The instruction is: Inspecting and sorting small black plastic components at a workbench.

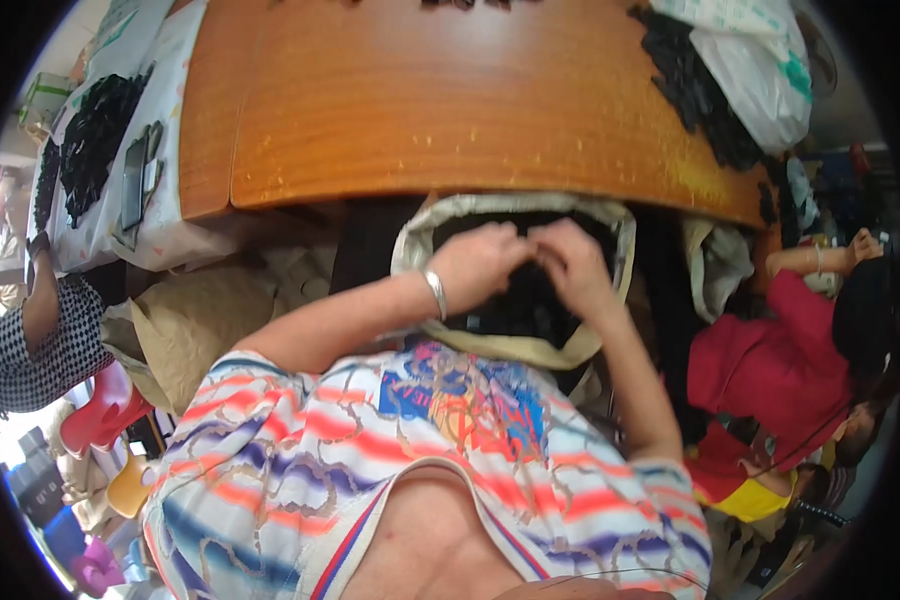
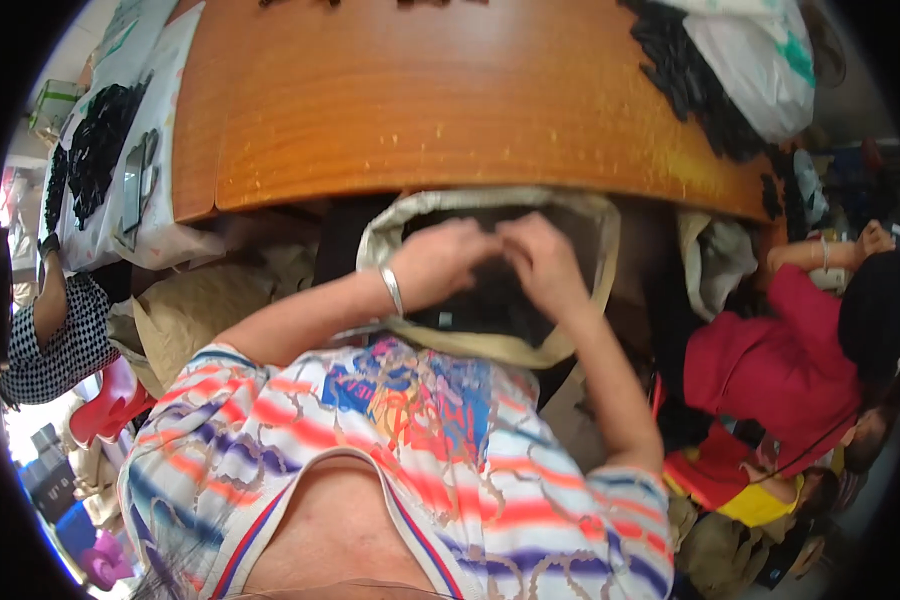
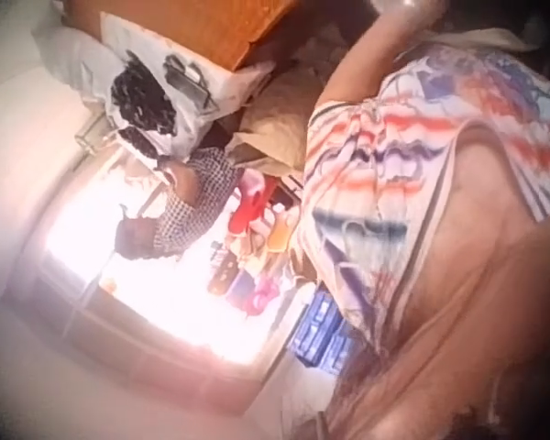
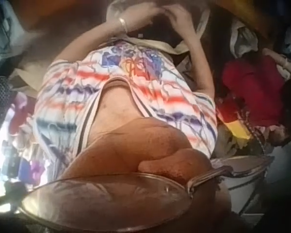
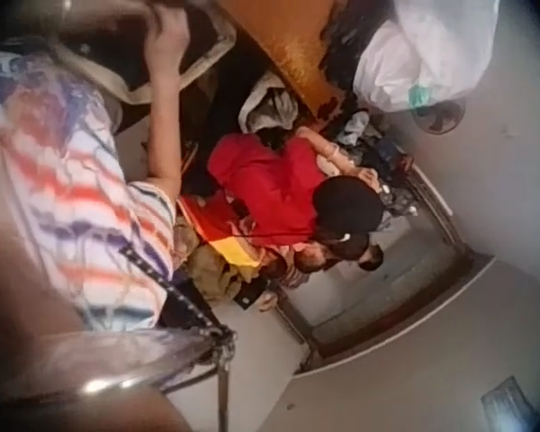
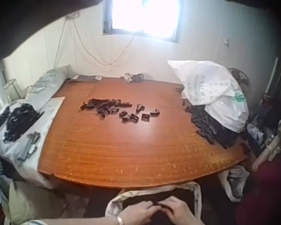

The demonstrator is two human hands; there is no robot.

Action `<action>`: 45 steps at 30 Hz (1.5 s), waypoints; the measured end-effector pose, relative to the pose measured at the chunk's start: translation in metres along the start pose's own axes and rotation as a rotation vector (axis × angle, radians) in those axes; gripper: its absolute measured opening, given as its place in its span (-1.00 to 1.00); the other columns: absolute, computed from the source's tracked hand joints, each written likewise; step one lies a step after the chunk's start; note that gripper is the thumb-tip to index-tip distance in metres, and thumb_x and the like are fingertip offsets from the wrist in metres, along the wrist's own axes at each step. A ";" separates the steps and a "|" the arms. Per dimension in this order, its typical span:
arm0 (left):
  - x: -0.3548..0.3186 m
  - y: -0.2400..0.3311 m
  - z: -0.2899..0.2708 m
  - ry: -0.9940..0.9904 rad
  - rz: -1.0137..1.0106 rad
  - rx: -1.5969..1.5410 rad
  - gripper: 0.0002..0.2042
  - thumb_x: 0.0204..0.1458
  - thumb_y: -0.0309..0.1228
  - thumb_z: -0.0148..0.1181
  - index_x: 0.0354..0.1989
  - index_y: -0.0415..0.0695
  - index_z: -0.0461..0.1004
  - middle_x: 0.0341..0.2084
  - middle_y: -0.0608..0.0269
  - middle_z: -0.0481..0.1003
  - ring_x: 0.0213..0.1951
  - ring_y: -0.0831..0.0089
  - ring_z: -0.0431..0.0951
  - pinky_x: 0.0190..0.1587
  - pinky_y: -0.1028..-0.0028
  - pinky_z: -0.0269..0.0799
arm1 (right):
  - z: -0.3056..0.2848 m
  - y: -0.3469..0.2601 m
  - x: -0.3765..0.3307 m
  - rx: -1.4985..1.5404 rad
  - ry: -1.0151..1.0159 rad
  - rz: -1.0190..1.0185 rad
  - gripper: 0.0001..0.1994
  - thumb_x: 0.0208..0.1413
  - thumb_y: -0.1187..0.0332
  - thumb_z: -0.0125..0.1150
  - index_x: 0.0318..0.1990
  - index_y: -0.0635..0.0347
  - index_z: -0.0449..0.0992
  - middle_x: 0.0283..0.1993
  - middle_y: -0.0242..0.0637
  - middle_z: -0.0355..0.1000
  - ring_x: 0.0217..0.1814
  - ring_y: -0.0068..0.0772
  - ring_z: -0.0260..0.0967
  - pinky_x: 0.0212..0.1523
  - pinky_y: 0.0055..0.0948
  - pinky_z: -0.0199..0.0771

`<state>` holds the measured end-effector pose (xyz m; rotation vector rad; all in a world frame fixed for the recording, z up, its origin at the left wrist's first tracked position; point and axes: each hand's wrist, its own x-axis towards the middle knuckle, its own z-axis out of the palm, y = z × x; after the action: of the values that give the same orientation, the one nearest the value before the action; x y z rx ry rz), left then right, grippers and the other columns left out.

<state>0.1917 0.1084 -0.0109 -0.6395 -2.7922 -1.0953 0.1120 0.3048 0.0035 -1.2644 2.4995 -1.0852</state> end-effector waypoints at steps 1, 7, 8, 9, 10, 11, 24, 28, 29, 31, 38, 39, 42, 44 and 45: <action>0.000 -0.001 0.005 -0.144 -0.019 -0.007 -0.49 -0.27 -0.46 0.38 -0.03 -0.02 0.42 -0.27 0.11 0.42 -0.15 0.10 0.47 -0.13 0.24 0.47 | 0.007 0.008 -0.019 -0.042 -0.037 0.051 -0.76 -0.06 0.53 0.25 -0.17 0.24 0.52 -0.23 -0.08 0.43 -0.17 0.00 0.44 -0.17 -0.23 0.47; 0.040 -0.041 -0.046 0.260 0.089 -0.028 -0.73 -0.14 -0.47 0.28 -0.20 -0.04 0.50 -0.33 0.11 0.46 -0.23 0.06 0.50 -0.18 0.20 0.47 | -0.016 0.014 -0.002 -0.013 -0.008 0.200 -0.77 -0.04 0.53 0.29 -0.17 0.23 0.56 -0.34 -0.12 0.45 -0.35 -0.11 0.46 -0.30 -0.32 0.46; 0.053 -0.066 -0.060 0.341 0.115 0.010 -0.74 -0.15 -0.49 0.26 -0.21 -0.05 0.50 -0.35 0.09 0.46 -0.23 0.06 0.48 -0.18 0.20 0.46 | -0.027 0.010 0.019 -0.074 0.007 0.137 -0.80 -0.03 0.52 0.28 -0.19 0.25 0.56 -0.35 -0.12 0.45 -0.36 -0.09 0.44 -0.32 -0.31 0.44; 0.069 -0.076 -0.082 0.383 -0.029 0.061 -0.73 -0.15 -0.49 0.27 -0.20 -0.06 0.50 -0.29 0.03 0.46 -0.17 0.02 0.46 -0.13 0.18 0.45 | -0.034 0.017 0.036 -0.119 0.075 0.045 -0.82 -0.02 0.52 0.25 -0.21 0.26 0.56 -0.37 -0.10 0.45 -0.34 -0.07 0.44 -0.31 -0.28 0.43; 0.085 -0.107 -0.091 0.516 -0.045 0.206 -0.66 -0.13 -0.48 0.27 -0.10 -0.09 0.47 -0.14 -0.04 0.43 -0.03 0.00 0.41 0.03 0.18 0.40 | -0.040 0.022 0.059 -0.120 0.074 0.028 -0.83 -0.02 0.52 0.25 -0.22 0.26 0.56 -0.37 -0.09 0.45 -0.33 -0.06 0.43 -0.30 -0.28 0.43; 0.102 -0.138 -0.100 0.583 -0.105 0.270 -0.60 -0.11 -0.46 0.27 -0.01 -0.09 0.43 -0.05 -0.05 0.40 0.04 0.00 0.36 0.10 0.19 0.35 | -0.045 0.030 0.081 -0.122 0.073 0.016 -0.84 -0.01 0.51 0.24 -0.23 0.27 0.56 -0.38 -0.08 0.45 -0.33 -0.05 0.43 -0.29 -0.27 0.43; 0.205 -0.249 -0.135 0.506 -0.533 0.728 -0.30 0.03 0.23 0.05 0.38 0.43 0.08 0.42 0.19 -0.08 0.43 -0.09 -0.32 0.34 -0.26 -0.35 | -0.066 0.179 0.376 -0.492 0.326 0.104 -0.71 0.12 0.36 0.10 0.00 0.13 0.55 0.07 0.08 0.37 0.15 0.05 0.32 0.15 -0.14 0.35; 0.210 -0.253 -0.138 0.471 -0.567 0.709 -0.28 -0.04 0.29 0.06 0.35 0.45 0.13 0.41 0.18 -0.04 0.42 -0.15 -0.31 0.32 -0.28 -0.32 | -0.042 0.181 0.400 -0.524 0.269 0.223 -0.70 0.17 0.23 0.09 0.04 -0.02 0.55 0.22 -0.03 0.30 0.28 -0.01 0.22 0.23 -0.10 0.27; 0.208 -0.254 -0.139 0.453 -0.579 0.655 -0.29 -0.04 0.26 0.07 0.34 0.43 0.17 0.41 0.19 -0.03 0.41 -0.15 -0.30 0.32 -0.27 -0.32 | -0.036 0.176 0.400 -0.576 0.225 0.248 -0.71 0.16 0.22 0.12 0.02 -0.09 0.56 0.21 -0.10 0.31 0.27 -0.01 0.24 0.21 -0.04 0.29; 0.208 -0.256 -0.137 0.456 -0.540 0.660 -0.35 -0.01 0.24 0.06 0.30 0.45 0.22 0.39 0.23 0.02 0.41 -0.15 -0.26 0.31 -0.27 -0.25 | -0.025 0.178 0.388 -0.587 0.261 0.174 -0.74 0.15 0.21 0.15 -0.01 -0.12 0.57 0.16 -0.16 0.36 0.23 -0.04 0.27 0.14 -0.05 0.33; 0.171 -0.220 -0.120 0.287 -0.350 0.624 -0.51 0.07 0.06 0.10 0.21 0.36 0.34 0.33 0.23 0.15 0.40 -0.12 -0.11 0.31 -0.21 -0.05 | -0.001 0.140 0.283 -0.499 0.351 -0.138 -0.78 0.01 0.38 0.28 -0.14 0.02 0.57 0.03 -0.19 0.40 0.06 -0.07 0.35 -0.02 -0.08 0.39; 0.160 -0.215 -0.115 0.277 -0.315 0.604 -0.51 0.07 0.04 0.11 0.21 0.36 0.34 0.32 0.22 0.16 0.40 -0.12 -0.11 0.30 -0.21 -0.05 | 0.000 0.130 0.266 -0.447 0.340 -0.135 -0.78 0.00 0.41 0.28 -0.15 0.05 0.57 0.03 -0.17 0.39 0.06 -0.06 0.35 -0.02 -0.09 0.39; 0.133 -0.194 -0.107 0.345 -0.227 0.533 -0.48 0.03 -0.07 0.20 0.21 0.24 0.35 0.30 0.18 0.19 0.38 -0.12 -0.05 0.31 -0.13 0.01 | -0.006 0.101 0.219 -0.409 0.330 -0.121 -0.76 -0.06 0.48 0.31 -0.17 0.14 0.56 0.02 -0.12 0.38 0.06 -0.05 0.35 -0.01 -0.08 0.39; 0.119 -0.186 -0.104 0.392 -0.177 0.485 -0.47 0.00 -0.12 0.24 0.20 0.18 0.35 0.28 0.16 0.21 0.36 -0.11 -0.01 0.32 -0.07 0.04 | -0.010 0.094 0.196 -0.400 0.326 -0.098 -0.76 -0.08 0.49 0.32 -0.19 0.17 0.56 0.02 -0.12 0.38 0.05 -0.04 0.35 0.00 -0.07 0.39; 0.111 -0.182 -0.103 0.418 -0.163 0.454 -0.46 -0.03 -0.17 0.28 0.18 0.12 0.36 0.26 0.14 0.23 0.34 -0.11 0.03 0.32 0.00 0.07 | -0.013 0.091 0.186 -0.419 0.306 -0.082 -0.76 -0.07 0.49 0.32 -0.18 0.20 0.56 0.01 -0.12 0.38 0.04 -0.04 0.36 0.00 -0.13 0.40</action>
<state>0.0085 -0.0406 -0.0255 -0.1177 -2.6066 -0.4965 -0.0706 0.2082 -0.0114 -1.3996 3.0530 -0.8506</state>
